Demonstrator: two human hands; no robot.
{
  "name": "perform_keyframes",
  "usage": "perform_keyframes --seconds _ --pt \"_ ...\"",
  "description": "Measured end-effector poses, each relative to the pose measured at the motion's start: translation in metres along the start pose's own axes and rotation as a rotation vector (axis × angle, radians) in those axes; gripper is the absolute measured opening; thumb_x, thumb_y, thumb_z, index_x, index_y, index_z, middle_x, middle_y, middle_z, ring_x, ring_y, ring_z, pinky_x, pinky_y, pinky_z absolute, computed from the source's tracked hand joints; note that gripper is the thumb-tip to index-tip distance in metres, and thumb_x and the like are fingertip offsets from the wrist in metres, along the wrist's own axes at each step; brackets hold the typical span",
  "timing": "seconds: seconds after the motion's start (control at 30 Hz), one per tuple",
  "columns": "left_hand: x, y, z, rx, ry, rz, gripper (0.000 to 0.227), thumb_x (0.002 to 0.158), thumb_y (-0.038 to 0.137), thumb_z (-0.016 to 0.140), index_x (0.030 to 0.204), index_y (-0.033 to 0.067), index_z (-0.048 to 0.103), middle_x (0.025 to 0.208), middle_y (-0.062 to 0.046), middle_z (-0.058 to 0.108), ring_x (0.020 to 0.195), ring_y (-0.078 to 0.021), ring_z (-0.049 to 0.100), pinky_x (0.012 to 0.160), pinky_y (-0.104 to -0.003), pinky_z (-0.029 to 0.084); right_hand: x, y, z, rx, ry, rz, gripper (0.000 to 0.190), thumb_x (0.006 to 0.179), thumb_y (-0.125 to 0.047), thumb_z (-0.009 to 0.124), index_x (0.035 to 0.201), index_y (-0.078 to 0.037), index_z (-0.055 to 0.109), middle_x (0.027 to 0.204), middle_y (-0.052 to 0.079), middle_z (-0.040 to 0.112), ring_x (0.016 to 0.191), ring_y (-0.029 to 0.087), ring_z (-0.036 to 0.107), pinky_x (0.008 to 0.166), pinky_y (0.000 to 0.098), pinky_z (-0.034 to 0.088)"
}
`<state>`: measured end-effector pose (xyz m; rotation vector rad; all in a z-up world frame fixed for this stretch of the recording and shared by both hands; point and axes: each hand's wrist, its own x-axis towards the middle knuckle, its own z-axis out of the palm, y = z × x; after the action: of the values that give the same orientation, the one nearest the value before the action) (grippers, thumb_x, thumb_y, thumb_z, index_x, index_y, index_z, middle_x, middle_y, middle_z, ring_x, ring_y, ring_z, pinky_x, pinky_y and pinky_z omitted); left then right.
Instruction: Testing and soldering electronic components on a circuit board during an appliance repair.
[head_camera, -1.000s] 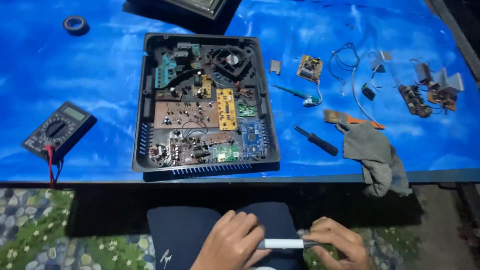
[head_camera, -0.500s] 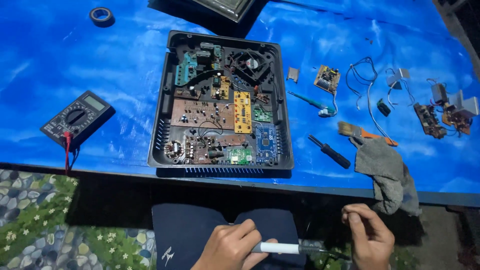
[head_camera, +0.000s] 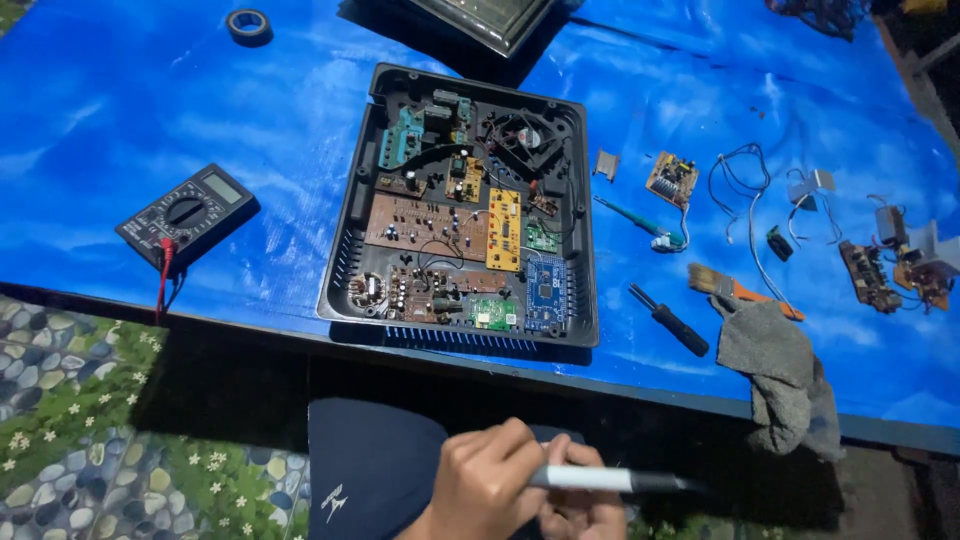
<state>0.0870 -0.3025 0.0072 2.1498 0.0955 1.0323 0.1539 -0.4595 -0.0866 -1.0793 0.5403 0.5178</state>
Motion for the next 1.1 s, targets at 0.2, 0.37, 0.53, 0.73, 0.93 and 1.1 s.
perform_keyframes --seconds 0.2,0.37,0.53,0.73,0.93,1.1 --pt "0.014 0.002 -0.024 -0.005 -0.124 0.126 0.03 0.108 0.026 0.051 0.083 0.0104 0.059 0.072 -0.004 0.048 0.052 -0.0212 0.048 0.046 -0.035 0.036 -0.058 -0.047 0.059 -0.773 -0.488 -1.028 0.056 0.084 -0.048 0.077 0.118 -0.005 0.073 0.078 0.007 0.072 0.065 0.011 0.064 0.064 0.0252 0.051" --pt "0.035 -0.005 -0.054 0.199 0.027 0.05 0.036 0.091 0.045 0.081 0.101 0.0133 0.066 0.08 0.0 0.064 0.062 -0.019 0.06 0.055 -0.033 0.044 -0.012 -0.063 0.057 -0.678 -0.37 -1.199 0.013 0.101 -0.016 0.064 0.1 -0.004 0.067 0.095 0.012 0.073 0.088 0.028 0.071 0.086 0.0408 0.057" --pt "0.047 -0.047 -0.087 0.419 0.33 -0.025 0.039 0.095 0.036 0.07 0.11 0.0008 0.066 0.095 -0.015 0.073 0.089 -0.0281 0.072 0.084 -0.042 0.057 -0.001 -0.124 0.125 -0.175 -0.302 -1.164 0.018 0.108 -0.033 0.063 0.111 -0.016 0.06 0.095 0.0 0.061 0.077 0.015 0.066 0.051 0.0242 0.053" --pt "0.102 -0.121 -0.117 0.539 0.476 -0.298 0.042 0.113 0.034 0.047 0.115 -0.0047 0.062 0.097 -0.022 0.064 0.079 -0.0442 0.065 0.07 -0.054 0.044 0.012 -0.176 0.228 -0.168 -0.441 -1.43 0.026 0.115 -0.027 0.054 0.122 -0.002 0.055 0.079 0.009 0.055 0.062 0.012 0.058 0.059 0.0226 0.052" --pt "0.126 -0.162 -0.119 0.501 0.186 -0.673 0.06 0.113 0.046 0.035 0.113 -0.0028 0.07 0.093 -0.026 0.075 0.091 -0.0494 0.072 0.082 -0.055 0.038 0.051 -0.196 0.317 -0.251 -0.537 -1.445 0.03 0.114 -0.026 0.061 0.126 0.001 0.063 0.08 0.009 0.062 0.068 0.012 0.064 0.065 0.0257 0.058" --pt "0.122 -0.177 -0.102 0.475 0.062 -0.789 0.063 0.111 0.049 0.03 0.103 0.0031 0.073 0.097 -0.026 0.075 0.102 -0.0518 0.069 0.094 -0.061 0.041 0.085 -0.186 0.366 -0.328 -0.483 -1.419 0.029 0.107 -0.022 0.073 0.121 0.003 0.067 0.067 0.003 0.061 0.059 0.009 0.058 0.06 0.023 0.049"
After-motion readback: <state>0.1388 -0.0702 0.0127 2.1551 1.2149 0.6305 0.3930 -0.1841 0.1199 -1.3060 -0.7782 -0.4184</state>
